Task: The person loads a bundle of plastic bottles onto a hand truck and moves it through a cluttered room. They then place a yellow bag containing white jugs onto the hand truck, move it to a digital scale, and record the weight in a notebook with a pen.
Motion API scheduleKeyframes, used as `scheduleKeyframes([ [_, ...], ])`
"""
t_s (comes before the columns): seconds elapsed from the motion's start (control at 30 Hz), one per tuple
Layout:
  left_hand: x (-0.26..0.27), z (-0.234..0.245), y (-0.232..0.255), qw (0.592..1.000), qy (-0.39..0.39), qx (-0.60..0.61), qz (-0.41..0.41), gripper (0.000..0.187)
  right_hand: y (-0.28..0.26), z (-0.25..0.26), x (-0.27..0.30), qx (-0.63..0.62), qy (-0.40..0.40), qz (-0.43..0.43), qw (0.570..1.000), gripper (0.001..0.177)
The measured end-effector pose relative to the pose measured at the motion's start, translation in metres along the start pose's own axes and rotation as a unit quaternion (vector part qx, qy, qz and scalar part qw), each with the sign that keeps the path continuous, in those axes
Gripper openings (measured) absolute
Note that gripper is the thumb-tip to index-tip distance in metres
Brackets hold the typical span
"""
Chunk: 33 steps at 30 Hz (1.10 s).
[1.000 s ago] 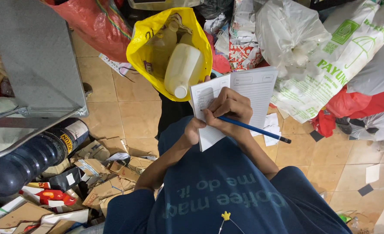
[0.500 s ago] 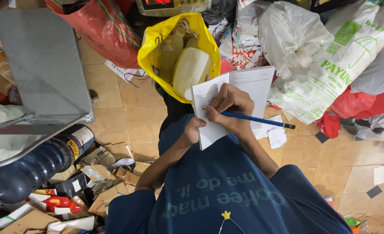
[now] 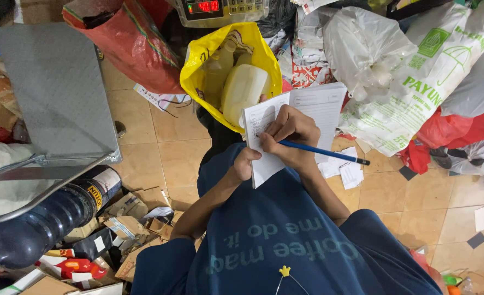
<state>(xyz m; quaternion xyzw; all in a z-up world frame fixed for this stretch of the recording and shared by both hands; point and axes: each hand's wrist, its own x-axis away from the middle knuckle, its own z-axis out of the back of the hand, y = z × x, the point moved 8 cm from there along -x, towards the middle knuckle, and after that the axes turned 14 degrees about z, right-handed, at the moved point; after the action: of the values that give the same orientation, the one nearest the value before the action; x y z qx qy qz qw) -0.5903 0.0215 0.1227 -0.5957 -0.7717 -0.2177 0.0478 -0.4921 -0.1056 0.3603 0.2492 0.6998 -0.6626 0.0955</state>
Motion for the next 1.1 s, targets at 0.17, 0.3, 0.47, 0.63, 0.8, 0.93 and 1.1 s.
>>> scheduleKeyframes([
  [0.17,-0.001,-0.014,0.011,1.0,-0.008,-0.008,0.002,0.068,0.006,0.002,0.006,-0.025,0.014,-0.019,0.999,0.036],
  [0.3,0.0,-0.029,0.024,1.0,-0.003,0.009,-0.001,0.073,0.001,-0.001,0.004,0.022,-0.006,-0.003,1.0,0.034],
  [0.47,0.005,-0.015,0.019,1.0,0.005,-0.03,-0.008,0.072,-0.001,-0.003,0.008,0.005,0.02,-0.002,1.0,0.034],
  [0.63,0.012,-0.025,0.029,0.999,0.01,-0.039,-0.019,0.069,0.002,-0.003,0.012,0.007,0.015,0.007,1.0,0.036],
  [0.8,0.014,-0.008,0.019,0.999,0.018,-0.039,-0.017,0.068,0.005,-0.003,0.017,0.012,0.018,-0.001,1.0,0.035],
  [0.93,0.014,-0.012,0.021,0.999,0.021,-0.028,-0.017,0.066,0.007,0.0,0.021,-0.012,0.036,-0.019,0.999,0.036],
  [1.1,0.011,0.004,0.009,0.999,0.018,-0.032,-0.01,0.065,0.003,0.0,0.02,-0.009,0.039,-0.017,0.999,0.034],
])
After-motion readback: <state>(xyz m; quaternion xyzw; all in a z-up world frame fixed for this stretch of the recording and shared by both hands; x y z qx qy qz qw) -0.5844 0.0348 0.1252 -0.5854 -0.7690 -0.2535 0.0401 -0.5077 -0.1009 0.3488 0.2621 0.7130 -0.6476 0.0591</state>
